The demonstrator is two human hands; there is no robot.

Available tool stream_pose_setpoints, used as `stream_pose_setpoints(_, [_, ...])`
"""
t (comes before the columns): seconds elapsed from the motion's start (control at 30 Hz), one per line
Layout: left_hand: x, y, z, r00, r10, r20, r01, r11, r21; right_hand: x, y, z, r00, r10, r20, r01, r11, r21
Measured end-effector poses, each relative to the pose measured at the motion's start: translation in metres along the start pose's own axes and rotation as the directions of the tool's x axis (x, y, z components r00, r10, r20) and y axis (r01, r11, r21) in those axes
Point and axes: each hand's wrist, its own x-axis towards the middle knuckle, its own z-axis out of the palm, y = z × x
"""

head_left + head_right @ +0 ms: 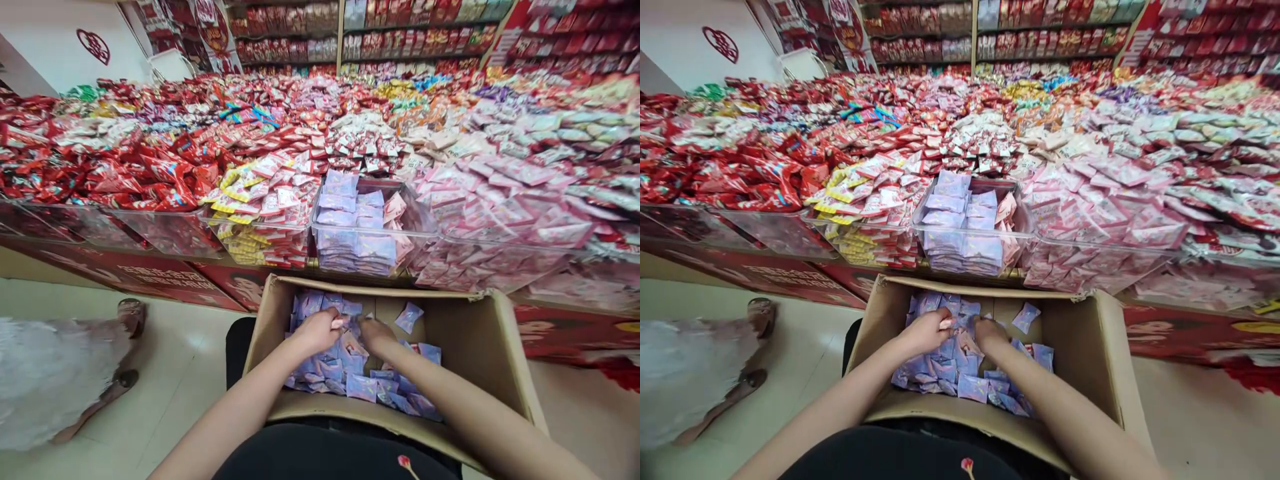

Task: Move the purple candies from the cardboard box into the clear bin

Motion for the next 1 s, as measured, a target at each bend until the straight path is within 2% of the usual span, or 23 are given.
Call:
stream_pose_setpoints(0.1, [-0.002,0.003,-0.002,0.998,0.064,-0.007,-0.064,0.998,-0.004,-0.003,-0.001,0.002,0.998,-0.05,-0.032,0.051,0.999,0.003])
stream_pose_setpoints(0.23, [-0.006,0.006,-0.003,0.991,0.131,-0.001,-0.131,0.991,-0.041,-0.016,0.0,-0.011,0.989,-0.112,-0.101,0.115,0.993,0.031])
stream_pose_setpoints(0.37, [-0.011,0.011,-0.007,0.982,0.187,-0.004,-0.187,0.978,-0.098,-0.04,-0.002,-0.034,0.943,-0.258,-0.208,0.31,0.909,0.279])
stream_pose_setpoints(0.43, [-0.013,0.015,-0.01,0.976,0.217,-0.021,-0.217,0.963,-0.16,-0.054,-0.003,-0.044,0.923,-0.25,-0.293,0.361,0.826,0.432])
stream_pose_setpoints(0.47, [-0.013,0.019,-0.012,0.973,0.225,-0.049,-0.23,0.942,-0.244,-0.061,-0.003,-0.049,0.914,-0.224,-0.338,0.378,0.774,0.509])
stream_pose_setpoints(0.53, [-0.013,0.026,-0.014,0.968,0.203,-0.146,-0.25,0.83,-0.498,-0.074,-0.003,-0.057,0.904,-0.178,-0.389,0.409,0.623,0.666])
stream_pose_setpoints(0.6, [-0.013,0.032,-0.016,0.962,0.118,-0.246,-0.264,0.636,-0.725,-0.084,-0.003,-0.064,0.918,-0.148,-0.368,0.395,0.441,0.806])
stream_pose_setpoints(0.67, [-0.012,0.037,-0.016,0.964,0.044,-0.261,-0.249,0.485,-0.838,-0.09,-0.003,-0.068,0.942,-0.108,-0.317,0.334,0.314,0.889])
stream_pose_setpoints(0.8, [-0.013,0.04,-0.017,0.979,0.0,-0.205,-0.196,0.292,-0.936,-0.095,-0.004,-0.072,0.957,-0.024,-0.287,0.286,0.217,0.934])
stream_pose_setpoints(0.93, [-0.016,0.042,-0.02,0.971,-0.023,-0.239,-0.231,0.173,-0.957,-0.094,-0.01,-0.069,0.962,0.022,-0.272,0.267,0.123,0.956])
stream_pose_setpoints(1.0, [-0.017,0.042,-0.021,0.966,-0.055,-0.254,-0.245,0.14,-0.959,-0.092,-0.014,-0.065,0.955,0.059,-0.291,0.283,0.114,0.952])
